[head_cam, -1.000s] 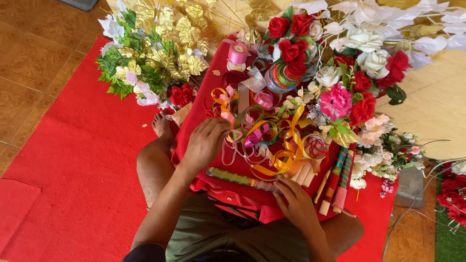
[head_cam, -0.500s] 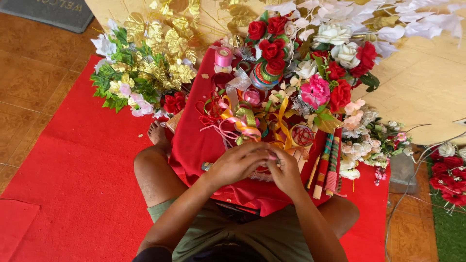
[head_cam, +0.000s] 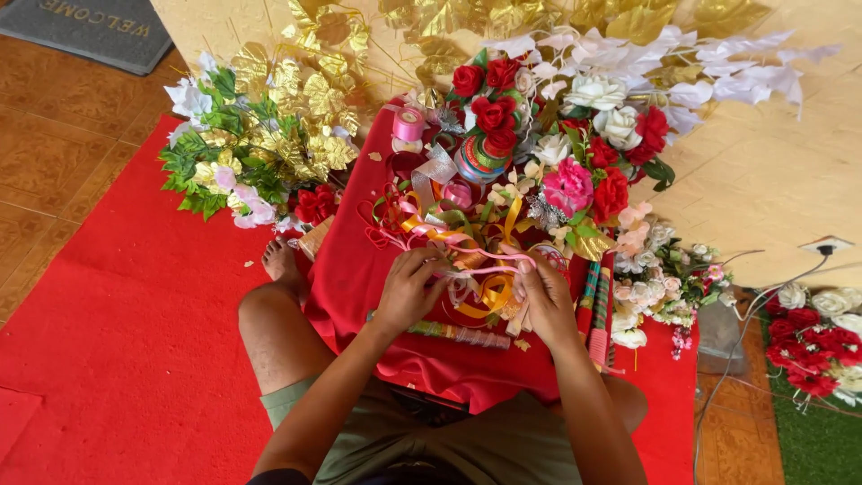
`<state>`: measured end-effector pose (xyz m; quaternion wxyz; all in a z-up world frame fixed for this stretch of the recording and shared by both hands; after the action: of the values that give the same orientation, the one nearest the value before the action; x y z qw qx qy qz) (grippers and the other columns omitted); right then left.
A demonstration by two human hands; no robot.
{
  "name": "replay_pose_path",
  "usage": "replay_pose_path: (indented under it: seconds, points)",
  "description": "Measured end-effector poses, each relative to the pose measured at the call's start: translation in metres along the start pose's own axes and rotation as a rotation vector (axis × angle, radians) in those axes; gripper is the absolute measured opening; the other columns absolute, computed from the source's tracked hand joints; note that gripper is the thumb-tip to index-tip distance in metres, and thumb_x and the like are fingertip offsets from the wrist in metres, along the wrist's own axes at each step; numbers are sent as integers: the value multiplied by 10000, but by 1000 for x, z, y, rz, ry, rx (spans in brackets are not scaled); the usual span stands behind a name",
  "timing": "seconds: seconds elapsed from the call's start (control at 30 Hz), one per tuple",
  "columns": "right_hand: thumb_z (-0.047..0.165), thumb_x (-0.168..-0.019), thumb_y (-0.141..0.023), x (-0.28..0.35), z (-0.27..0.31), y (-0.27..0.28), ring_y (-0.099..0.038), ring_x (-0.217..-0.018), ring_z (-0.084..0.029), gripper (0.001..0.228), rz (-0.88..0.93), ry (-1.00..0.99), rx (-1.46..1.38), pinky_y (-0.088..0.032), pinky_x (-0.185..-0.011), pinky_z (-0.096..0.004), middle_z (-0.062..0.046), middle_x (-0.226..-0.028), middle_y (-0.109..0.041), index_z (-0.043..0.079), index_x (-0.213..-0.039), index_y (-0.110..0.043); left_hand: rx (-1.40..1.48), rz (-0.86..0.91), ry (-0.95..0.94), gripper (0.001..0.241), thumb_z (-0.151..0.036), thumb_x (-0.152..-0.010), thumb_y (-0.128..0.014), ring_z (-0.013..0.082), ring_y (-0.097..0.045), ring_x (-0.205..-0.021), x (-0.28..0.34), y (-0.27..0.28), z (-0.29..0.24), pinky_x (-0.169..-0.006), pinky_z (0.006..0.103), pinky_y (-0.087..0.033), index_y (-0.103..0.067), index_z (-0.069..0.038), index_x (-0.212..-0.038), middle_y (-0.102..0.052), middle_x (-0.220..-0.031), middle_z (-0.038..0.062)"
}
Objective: The person sits on a red carpet and wraps a pink ribbon around a cylindrical object. They pull the ribbon taut, tie a knot, and continue wrapping it around the object.
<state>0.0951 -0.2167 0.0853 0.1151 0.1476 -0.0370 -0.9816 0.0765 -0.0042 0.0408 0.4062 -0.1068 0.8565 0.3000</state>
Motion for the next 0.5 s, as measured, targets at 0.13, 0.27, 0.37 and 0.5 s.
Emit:
replay_pose_path:
  seconds: [0.13,0.27,0.37,0.5]
  points:
    - [203,-1120,-422,-14,23,-6,-437,-750,-85,409,-7,51,23,-483,-643,-252,-32,-890,-452,-31,-1415,-580,53,-30,30,131,-174,-855,-787,267,-684,-1004,-5,4,8,-851,401,-537,-759,-152,-981,-691,-1060,18]
    - [213,-1120,-322,-36,39,-12,-518,-793,-151,482,21,10,-63,-562,-663,-323,-120,-1037,-464,-44,-1514,-427,122,-44,88,76,-181,-877,-779,288,-692,-993,-16,18,15,-835,405,-542,-758,-154,-944,-697,-1067,25]
    - [234,-1116,-311,-60,60,-17,-606,-834,-201,514,45,-5,-149,-599,-693,-350,-209,-1205,-514,-63,-1533,-360,198,-8,66,92,-148,-838,-796,315,-691,-992,-13,16,13,-841,419,-544,-755,-144,-920,-696,-1066,49]
    - [287,-1122,-314,-78,87,-21,-649,-789,-188,524,67,52,-106,-623,-690,-360,-272,-1407,-498,-30,-1539,-350,231,69,43,190,-148,-776,-836,325,-683,-1029,-8,18,1,-846,434,-539,-740,-144,-940,-694,-1088,52]
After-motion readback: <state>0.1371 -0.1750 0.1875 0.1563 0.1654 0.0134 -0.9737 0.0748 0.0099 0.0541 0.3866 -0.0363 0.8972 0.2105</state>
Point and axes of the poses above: each hand's wrist, its own x-axis away from the middle knuckle, its own y-axis out of the back of the hand, z = x × y, the point moved 9 cm from there along -x, towards the middle knuckle
